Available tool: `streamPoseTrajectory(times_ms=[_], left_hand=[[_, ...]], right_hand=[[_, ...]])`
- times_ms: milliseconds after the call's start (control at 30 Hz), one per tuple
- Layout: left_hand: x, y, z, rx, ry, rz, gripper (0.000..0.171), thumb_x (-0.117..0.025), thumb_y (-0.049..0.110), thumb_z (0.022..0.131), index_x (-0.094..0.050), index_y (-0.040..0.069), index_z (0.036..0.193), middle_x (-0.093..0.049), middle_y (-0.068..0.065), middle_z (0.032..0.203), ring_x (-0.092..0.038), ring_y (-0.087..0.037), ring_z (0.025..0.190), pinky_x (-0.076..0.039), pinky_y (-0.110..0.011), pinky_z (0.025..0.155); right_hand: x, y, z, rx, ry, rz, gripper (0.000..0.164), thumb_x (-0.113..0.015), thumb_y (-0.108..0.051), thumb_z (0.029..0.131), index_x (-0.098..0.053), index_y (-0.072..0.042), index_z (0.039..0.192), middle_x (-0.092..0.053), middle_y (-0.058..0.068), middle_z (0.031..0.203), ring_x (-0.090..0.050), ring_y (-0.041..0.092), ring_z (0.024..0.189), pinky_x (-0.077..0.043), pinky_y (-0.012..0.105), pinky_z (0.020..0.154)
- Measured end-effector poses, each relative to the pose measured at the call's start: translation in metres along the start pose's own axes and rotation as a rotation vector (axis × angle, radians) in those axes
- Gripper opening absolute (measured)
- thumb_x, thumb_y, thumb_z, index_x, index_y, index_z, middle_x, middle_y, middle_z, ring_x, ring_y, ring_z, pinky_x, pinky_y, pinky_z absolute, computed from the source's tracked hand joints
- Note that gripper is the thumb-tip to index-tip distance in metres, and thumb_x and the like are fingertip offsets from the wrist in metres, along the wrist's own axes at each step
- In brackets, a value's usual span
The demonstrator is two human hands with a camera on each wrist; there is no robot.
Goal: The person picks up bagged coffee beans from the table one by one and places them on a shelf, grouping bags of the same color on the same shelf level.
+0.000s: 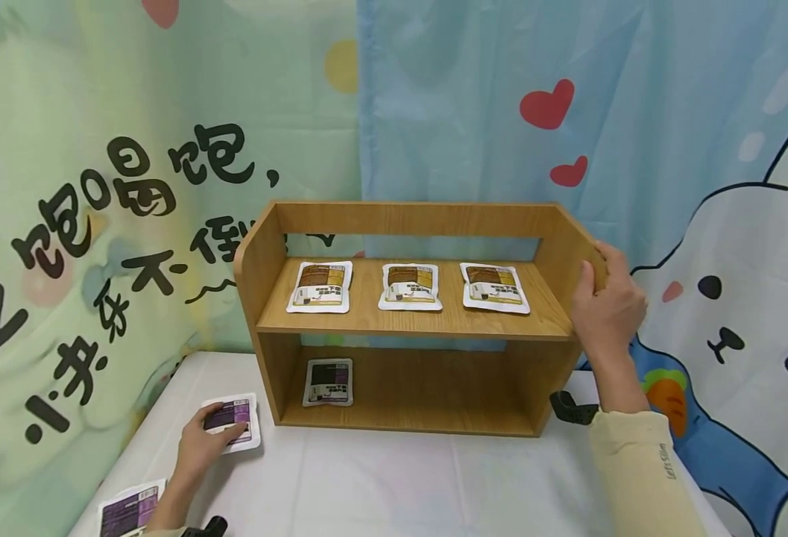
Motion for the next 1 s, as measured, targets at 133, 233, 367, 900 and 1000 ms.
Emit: streamPoseTrajectory(times_ms=[133, 233, 367, 900, 1000], left_hand=[[-0.008, 0.002, -0.021, -0.032, 0.029, -0.01, 0.065, -0.08, 0.018, 0.078, -0.051, -0.002, 0.132, -0.046, -0.035, 0.134, -0.044, -0.047, 0.122, -0.033, -0.054, 0.1], [-0.014, -0.001, -0.037, -0.038, 0.05, -0.013, 0.064, -0.081, 0.018, 0.077, -0.052, -0.001, 0.131, -0.047, -0.034, 0.134, -0.043, -0.047, 0.124, -0.033, -0.055, 0.101], [-0.027, -0.008, -0.056, 0.007, 0.04, -0.007, 0.068, -0.083, 0.021, 0.076, -0.051, 0.0, 0.133, -0.044, -0.034, 0.138, -0.04, -0.049, 0.127, -0.03, -0.057, 0.103], [-0.076, 0.027, -0.078, -0.045, -0.016, -0.044, 0.07, -0.087, 0.021, 0.071, -0.055, 0.005, 0.131, -0.047, -0.03, 0.137, -0.041, -0.048, 0.127, -0.031, -0.06, 0.102], [-0.086, 0.038, -0.078, -0.091, -0.013, -0.071, 0.067, -0.087, 0.018, 0.07, -0.057, 0.006, 0.129, -0.05, -0.028, 0.135, -0.045, -0.046, 0.125, -0.033, -0.058, 0.101]], right_hand=[[-0.001, 0.002, -0.002, -0.002, -0.004, -0.007, 0.036, -0.055, -0.028, 0.099, -0.058, -0.01, 0.13, -0.066, 0.021, 0.113, -0.064, 0.044, 0.087, -0.05, 0.057, 0.071], [-0.001, 0.004, -0.004, -0.004, -0.001, -0.011, 0.035, -0.055, -0.028, 0.099, -0.058, -0.01, 0.129, -0.066, 0.021, 0.113, -0.063, 0.043, 0.086, -0.05, 0.057, 0.07], [0.0, 0.004, -0.003, 0.004, 0.0, -0.01, 0.034, -0.055, -0.027, 0.099, -0.058, -0.009, 0.128, -0.066, 0.02, 0.113, -0.063, 0.043, 0.087, -0.05, 0.057, 0.07], [0.0, 0.002, 0.0, 0.008, 0.001, -0.007, 0.035, -0.054, -0.027, 0.1, -0.057, -0.009, 0.129, -0.066, 0.02, 0.115, -0.064, 0.043, 0.09, -0.051, 0.056, 0.072], [-0.001, 0.002, 0.0, 0.006, 0.0, -0.005, 0.035, -0.054, -0.027, 0.1, -0.057, -0.009, 0.129, -0.066, 0.02, 0.115, -0.064, 0.043, 0.09, -0.051, 0.056, 0.072]])
Point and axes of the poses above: each hand's wrist, its own z-axis towards the middle knuckle, its own x-axis out of the back of the hand, y = z × x, the point moved 10 cm from there along z, towards the middle knuckle
